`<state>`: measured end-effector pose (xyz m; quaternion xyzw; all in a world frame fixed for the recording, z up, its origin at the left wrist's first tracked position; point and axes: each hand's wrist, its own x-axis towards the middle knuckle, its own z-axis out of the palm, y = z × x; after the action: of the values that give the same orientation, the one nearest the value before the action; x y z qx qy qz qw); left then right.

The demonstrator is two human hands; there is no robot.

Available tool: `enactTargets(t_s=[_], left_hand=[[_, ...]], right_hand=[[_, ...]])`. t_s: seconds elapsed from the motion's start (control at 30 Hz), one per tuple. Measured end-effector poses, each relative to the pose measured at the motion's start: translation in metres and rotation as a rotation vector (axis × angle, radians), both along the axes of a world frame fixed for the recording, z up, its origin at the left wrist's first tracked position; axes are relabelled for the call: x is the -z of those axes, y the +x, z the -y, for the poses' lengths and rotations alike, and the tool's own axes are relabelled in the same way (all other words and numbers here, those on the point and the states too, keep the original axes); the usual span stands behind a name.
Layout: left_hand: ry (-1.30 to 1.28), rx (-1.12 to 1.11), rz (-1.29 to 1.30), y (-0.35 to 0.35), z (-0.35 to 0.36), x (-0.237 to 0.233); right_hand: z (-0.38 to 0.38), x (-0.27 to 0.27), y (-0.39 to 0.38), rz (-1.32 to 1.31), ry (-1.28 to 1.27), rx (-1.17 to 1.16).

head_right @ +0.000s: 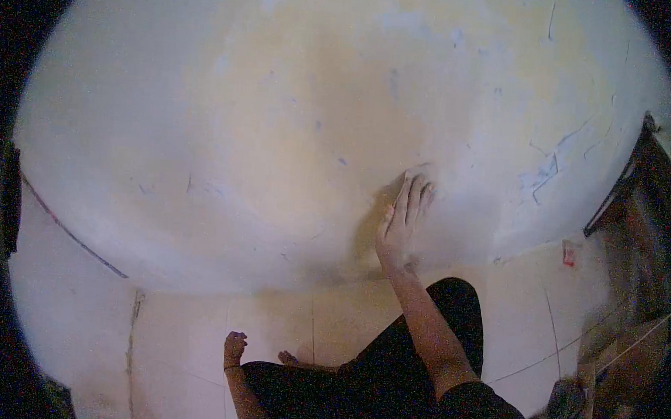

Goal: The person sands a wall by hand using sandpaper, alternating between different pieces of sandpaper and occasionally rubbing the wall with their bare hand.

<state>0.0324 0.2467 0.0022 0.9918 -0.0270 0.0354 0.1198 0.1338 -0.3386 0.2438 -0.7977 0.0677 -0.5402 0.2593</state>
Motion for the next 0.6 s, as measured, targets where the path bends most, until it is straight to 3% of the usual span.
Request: enactTargets(t_s=[0.03,0.23,0.33,0.43,0.53,0.57,0.6], left_hand=[[-0.457,-0.370,-0.082,-0.005,0.017,-0.010],[-0.487,-0.496,-0.172,-0.005,0.038,-0.037],[-0.345,-0.219,-0.044,-0.009,0.036,-0.040],[-0.261,-0.267,-0.137,-0.006,0.031,-0.039],[-0.488,-0.459,-0.210,-0.004,0.034,-0.037],[-0.446,-0.491,-0.243,-0.003,0.035,-0.039],[-0.445,-0.398,-0.218,-0.005,0.032,-0.035]], right_hand=[[0.001,0.000,0.002,0.017,-0.002,0.005],[-0.001,-0.001,0.008,0.107,0.051,0.046],[0.010,-0.008,0.006,0.079,0.082,0.070],[0.013,-0.011,0.002,-0.003,0.072,0.096],[-0.006,0.003,0.006,-0.073,0.002,0.049],[-0.018,0.013,0.008,-0.094,-0.026,0.025],[-0.030,0.026,0.012,-0.066,-0.099,-0.016]])
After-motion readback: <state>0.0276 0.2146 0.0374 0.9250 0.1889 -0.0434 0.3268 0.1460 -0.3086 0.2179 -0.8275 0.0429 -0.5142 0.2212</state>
